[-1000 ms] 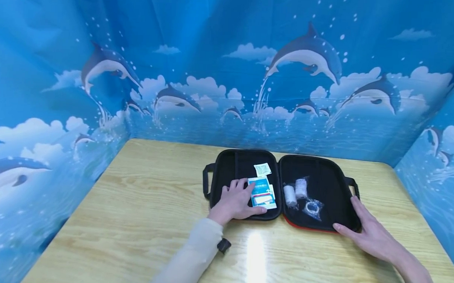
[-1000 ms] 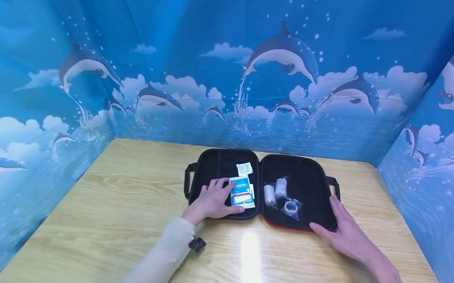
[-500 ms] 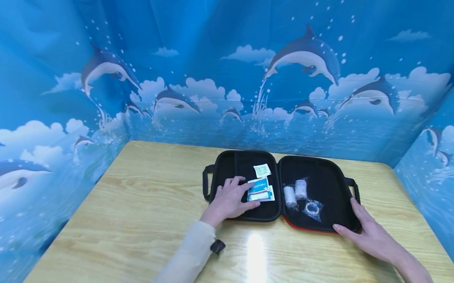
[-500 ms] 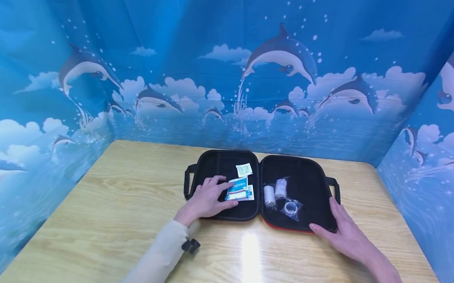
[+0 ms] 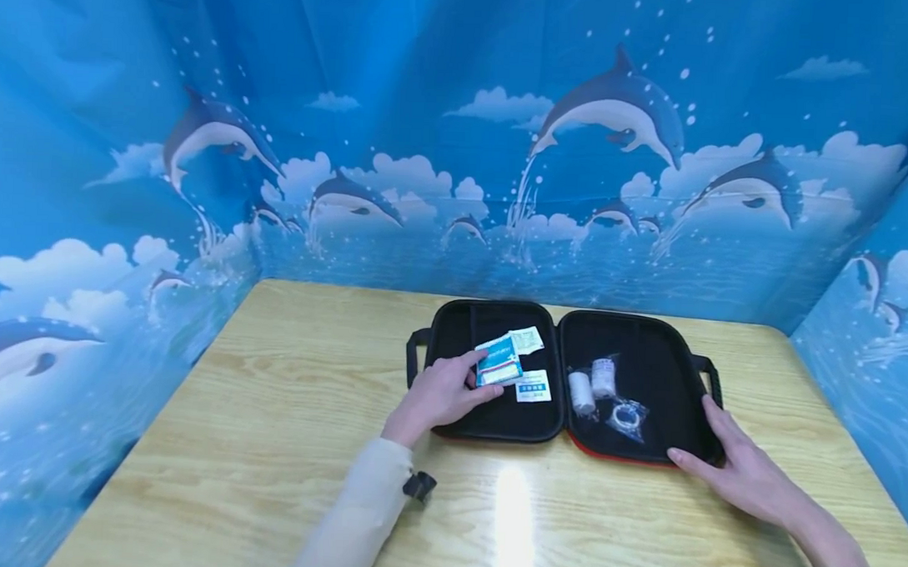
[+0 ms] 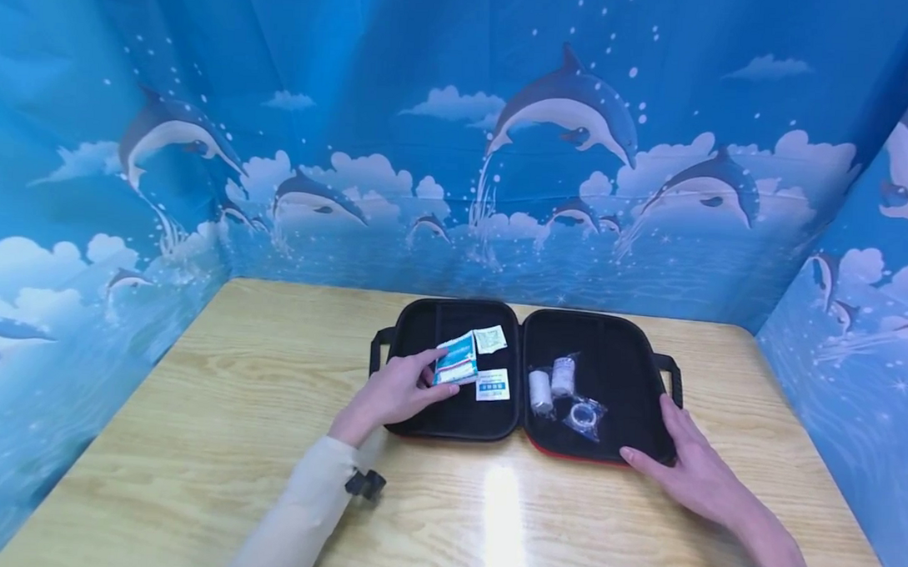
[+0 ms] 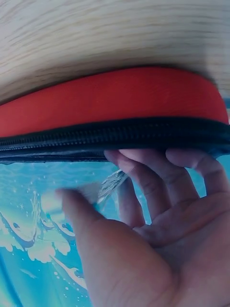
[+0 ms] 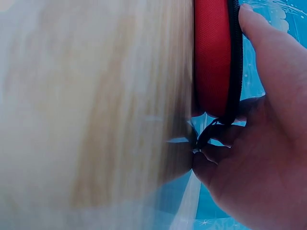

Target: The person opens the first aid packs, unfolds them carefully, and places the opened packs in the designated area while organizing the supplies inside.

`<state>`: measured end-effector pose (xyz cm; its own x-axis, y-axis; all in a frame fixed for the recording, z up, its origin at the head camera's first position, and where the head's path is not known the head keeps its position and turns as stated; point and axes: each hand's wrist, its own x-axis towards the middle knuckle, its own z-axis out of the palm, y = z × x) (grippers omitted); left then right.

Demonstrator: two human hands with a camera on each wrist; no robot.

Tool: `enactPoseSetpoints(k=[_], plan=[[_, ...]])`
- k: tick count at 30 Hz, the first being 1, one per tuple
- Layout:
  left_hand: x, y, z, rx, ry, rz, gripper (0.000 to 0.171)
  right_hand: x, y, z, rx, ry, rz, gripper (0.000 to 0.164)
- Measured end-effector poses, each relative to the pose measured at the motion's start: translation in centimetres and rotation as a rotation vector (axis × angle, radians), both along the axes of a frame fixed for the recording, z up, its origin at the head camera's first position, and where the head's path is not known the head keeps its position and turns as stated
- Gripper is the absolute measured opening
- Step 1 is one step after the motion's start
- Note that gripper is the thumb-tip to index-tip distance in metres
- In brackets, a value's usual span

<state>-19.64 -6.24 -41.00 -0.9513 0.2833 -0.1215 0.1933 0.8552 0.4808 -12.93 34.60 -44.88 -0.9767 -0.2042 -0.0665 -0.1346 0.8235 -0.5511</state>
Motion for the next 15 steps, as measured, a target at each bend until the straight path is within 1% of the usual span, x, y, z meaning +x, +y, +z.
enactPoseSetpoints(k=[4, 10, 15], plan=[[-0.1, -0.4, -0.2, 0.037, -0.032, 0.011, 0.072, 0.0, 0.0, 0.0, 0.021, 0.006, -0.018, 0.098], [0.0, -1.2, -0.1, 0.127, -0.110, -0.003, 0.080, 0.1, 0.4, 0.2, 0.105, -0.002, -0.061, 0.098], [-0.1, -1.9, -0.1, 0.193, -0.146, 0.015, 0.084, -0.3, 1.2, 0.2, 0.119, 0.015, -0.038, 0.097]])
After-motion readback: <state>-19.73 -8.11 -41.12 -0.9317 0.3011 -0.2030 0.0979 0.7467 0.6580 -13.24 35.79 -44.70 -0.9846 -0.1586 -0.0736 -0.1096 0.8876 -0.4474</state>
